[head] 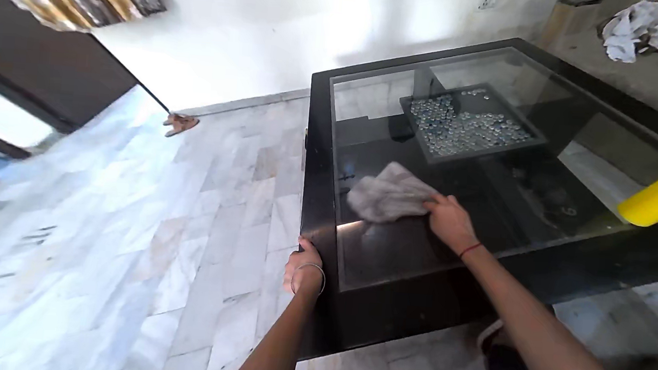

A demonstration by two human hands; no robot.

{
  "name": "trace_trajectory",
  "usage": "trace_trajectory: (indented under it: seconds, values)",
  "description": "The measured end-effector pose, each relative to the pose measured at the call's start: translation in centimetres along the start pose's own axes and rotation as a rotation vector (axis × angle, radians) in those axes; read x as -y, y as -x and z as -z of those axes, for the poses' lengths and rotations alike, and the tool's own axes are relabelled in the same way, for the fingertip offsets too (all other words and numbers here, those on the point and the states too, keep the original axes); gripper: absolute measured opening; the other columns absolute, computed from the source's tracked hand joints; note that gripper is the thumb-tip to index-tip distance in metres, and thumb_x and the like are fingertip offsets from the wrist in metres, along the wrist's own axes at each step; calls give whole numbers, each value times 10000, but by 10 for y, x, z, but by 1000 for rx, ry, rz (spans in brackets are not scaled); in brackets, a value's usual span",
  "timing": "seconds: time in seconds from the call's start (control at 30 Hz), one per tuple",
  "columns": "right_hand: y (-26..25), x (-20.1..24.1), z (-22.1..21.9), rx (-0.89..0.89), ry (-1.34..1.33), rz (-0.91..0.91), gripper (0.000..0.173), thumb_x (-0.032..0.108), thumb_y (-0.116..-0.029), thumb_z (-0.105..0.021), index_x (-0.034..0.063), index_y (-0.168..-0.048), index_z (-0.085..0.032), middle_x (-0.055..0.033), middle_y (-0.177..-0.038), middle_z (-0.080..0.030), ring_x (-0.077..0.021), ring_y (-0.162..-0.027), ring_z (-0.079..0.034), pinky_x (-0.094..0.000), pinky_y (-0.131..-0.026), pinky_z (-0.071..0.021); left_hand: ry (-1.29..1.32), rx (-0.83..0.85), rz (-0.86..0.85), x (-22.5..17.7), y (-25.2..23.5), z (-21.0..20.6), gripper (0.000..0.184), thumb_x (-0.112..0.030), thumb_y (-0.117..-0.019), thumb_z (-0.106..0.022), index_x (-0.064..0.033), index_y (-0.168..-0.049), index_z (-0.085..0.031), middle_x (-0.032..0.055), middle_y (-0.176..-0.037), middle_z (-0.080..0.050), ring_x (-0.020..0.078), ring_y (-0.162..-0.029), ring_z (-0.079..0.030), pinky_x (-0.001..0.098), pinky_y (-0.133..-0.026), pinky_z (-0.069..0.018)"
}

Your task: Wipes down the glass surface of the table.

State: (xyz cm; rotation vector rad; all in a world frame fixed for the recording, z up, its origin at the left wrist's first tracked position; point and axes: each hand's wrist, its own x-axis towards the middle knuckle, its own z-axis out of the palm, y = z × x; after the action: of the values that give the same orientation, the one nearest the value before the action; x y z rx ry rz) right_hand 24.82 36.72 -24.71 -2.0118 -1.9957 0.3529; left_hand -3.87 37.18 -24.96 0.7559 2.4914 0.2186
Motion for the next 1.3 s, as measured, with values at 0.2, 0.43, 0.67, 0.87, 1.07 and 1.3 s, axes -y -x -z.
trace_trajectory:
  seconds: [0.2, 0.43, 0.67, 0.87, 1.07, 1.3]
  values:
    - [19, -81, 34, -262, -45, -586, 264, 81, -1017, -565, -15, -1219, -704, -321, -1368, -566, -560, -1227, -548, -695, -875, -501, 8, -2, -4, 1, 3, 1, 785, -591, -1093, -159, -40, -1263, -691, 224, -1356, -650, 367, -1317, -596, 583, -1035, -472]
    - [15, -35, 15, -167, 67, -448, 259, 18, -1015, -539, -94, -1212, -665, -335, -1295, -584, -503, -1183, -602, -603, -917, -532, -1, -5, -19, 1, 4, 0, 789, -578, -1097, -138, -39, -1254, -693, 225, -1355, -650, 371, -1314, -598, 589, -1032, -472]
    - [30, 70, -22, 193, -47, 282, 337, -14, -984, -550, 61, -1267, -716, -182, -1351, -628, -385, -1269, -565, -498, -1044, -482, -6, -1, -11, -1, 2, 0, 792, -573, -1100, -142, -11, -1291, -667, 236, -1385, -628, 371, -1340, -579, 580, -1054, -464]
    - [32, 85, -22, 342, -83, 517, 359, -54, -999, -504, 63, -1258, -724, -150, -1426, -604, -376, -1303, -547, -487, -1073, -454, -32, 1, -26, 1, 3, 0, 706, -531, -1114, -211, -22, -1311, -658, 237, -1399, -618, 374, -1355, -565, 586, -1069, -456]
    - [9, 1, -1, -31, 41, -25, 237, -29, -986, -558, -2, -1109, -758, -179, -1330, -662, -427, -1233, -595, -533, -964, -526, 17, -16, -4, 0, 3, 0, 793, -583, -1097, -155, -17, -1257, -687, 229, -1362, -646, 369, -1320, -596, 577, -1039, -476]
    - [28, -65, 44, -130, -4, -563, 381, 116, -1042, -572, -36, -1392, -584, -339, -1357, -566, -517, -1288, -540, -615, -971, -499, 31, -28, -31, 3, 5, -1, 796, -585, -1097, -158, -3, -1280, -670, 249, -1368, -634, 381, -1327, -587, 580, -1039, -473]
